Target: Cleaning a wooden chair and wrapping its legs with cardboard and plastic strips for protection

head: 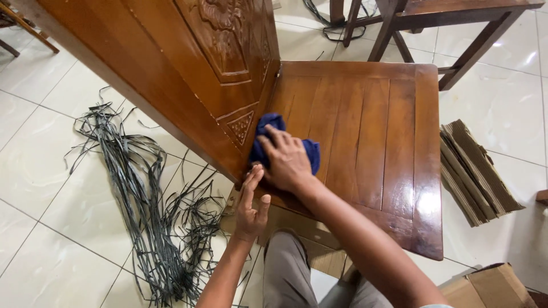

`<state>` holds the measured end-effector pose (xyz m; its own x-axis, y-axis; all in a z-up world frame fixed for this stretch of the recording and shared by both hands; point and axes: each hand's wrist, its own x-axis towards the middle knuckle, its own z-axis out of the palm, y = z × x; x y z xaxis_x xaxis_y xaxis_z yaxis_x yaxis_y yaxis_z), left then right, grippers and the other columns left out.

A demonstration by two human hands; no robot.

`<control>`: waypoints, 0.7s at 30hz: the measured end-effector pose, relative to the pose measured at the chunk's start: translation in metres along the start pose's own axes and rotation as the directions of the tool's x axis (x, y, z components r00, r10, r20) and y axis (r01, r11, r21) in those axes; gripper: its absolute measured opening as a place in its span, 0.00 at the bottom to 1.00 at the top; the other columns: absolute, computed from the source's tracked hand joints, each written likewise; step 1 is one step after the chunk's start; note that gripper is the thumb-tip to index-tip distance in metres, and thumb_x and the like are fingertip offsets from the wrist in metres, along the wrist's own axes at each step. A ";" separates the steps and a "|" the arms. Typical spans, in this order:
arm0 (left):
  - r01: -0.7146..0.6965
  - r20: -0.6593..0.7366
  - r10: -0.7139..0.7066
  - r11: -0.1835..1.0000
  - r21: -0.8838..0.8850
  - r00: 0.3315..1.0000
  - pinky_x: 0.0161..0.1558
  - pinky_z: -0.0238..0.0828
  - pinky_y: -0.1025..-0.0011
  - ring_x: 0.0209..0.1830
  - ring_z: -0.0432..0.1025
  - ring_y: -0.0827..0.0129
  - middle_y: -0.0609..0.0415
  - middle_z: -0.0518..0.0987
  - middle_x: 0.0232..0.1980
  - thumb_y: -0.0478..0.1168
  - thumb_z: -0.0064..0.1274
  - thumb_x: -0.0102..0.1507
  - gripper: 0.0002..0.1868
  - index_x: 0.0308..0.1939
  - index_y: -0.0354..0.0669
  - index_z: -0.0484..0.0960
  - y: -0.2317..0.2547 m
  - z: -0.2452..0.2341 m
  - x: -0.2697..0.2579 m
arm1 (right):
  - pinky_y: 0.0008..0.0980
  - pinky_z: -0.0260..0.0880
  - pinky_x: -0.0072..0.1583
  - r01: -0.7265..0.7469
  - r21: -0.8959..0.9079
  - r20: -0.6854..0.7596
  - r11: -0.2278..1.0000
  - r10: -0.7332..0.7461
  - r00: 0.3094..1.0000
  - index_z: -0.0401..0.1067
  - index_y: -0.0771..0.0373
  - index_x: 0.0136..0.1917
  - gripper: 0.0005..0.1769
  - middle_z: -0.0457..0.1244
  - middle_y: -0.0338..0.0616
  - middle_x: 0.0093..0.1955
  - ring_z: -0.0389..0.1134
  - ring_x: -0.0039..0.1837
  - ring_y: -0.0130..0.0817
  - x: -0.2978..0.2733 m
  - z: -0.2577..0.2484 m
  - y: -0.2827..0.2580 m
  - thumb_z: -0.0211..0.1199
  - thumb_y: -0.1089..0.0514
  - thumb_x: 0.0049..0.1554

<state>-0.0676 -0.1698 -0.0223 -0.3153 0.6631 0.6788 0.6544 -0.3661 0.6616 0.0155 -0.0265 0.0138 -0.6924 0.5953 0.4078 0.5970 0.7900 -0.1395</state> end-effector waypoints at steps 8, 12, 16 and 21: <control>-0.111 -0.069 0.120 0.986 0.128 0.990 0.68 0.68 0.60 0.66 0.73 0.55 0.48 0.78 0.63 0.56 0.36 0.72 0.29 0.62 0.38 0.79 0.006 0.004 0.001 | 0.48 0.64 0.61 0.109 0.168 -0.046 0.980 -0.103 0.994 0.69 0.53 0.67 0.36 0.58 0.50 0.72 0.62 0.69 0.51 -0.049 -0.038 -0.017 0.62 0.36 0.48; -0.157 -0.018 0.162 0.973 0.170 0.987 0.68 0.67 0.58 0.66 0.73 0.56 0.52 0.79 0.62 0.56 0.30 0.74 0.29 0.63 0.43 0.79 0.028 0.011 0.018 | 0.48 0.63 0.63 0.111 0.183 -0.044 0.977 -0.104 0.994 0.68 0.53 0.68 0.37 0.58 0.50 0.71 0.62 0.70 0.51 -0.078 -0.054 -0.006 0.54 0.30 0.53; -0.212 0.144 0.190 0.964 0.162 0.971 0.67 0.66 0.53 0.65 0.73 0.51 0.50 0.81 0.60 0.55 0.38 0.73 0.25 0.61 0.44 0.81 0.030 0.029 0.028 | 0.49 0.65 0.61 0.053 0.118 -0.069 0.992 -0.045 0.997 0.69 0.51 0.67 0.36 0.59 0.49 0.69 0.64 0.67 0.51 -0.100 -0.065 0.028 0.59 0.31 0.52; -0.262 0.418 0.146 0.936 0.235 0.897 0.69 0.59 0.48 0.69 0.69 0.53 0.53 0.77 0.67 0.59 0.51 0.68 0.28 0.67 0.52 0.77 0.042 0.060 0.039 | 0.48 0.65 0.63 -0.119 0.035 -0.087 0.992 0.122 0.989 0.71 0.52 0.66 0.35 0.60 0.50 0.70 0.65 0.67 0.51 -0.129 -0.103 0.066 0.66 0.37 0.49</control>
<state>-0.0111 -0.1201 0.0124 0.1001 0.8140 0.5722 0.8568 -0.3629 0.3664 0.1857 -0.0660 0.0453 -0.5768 0.6721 0.4644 0.6607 0.7181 -0.2188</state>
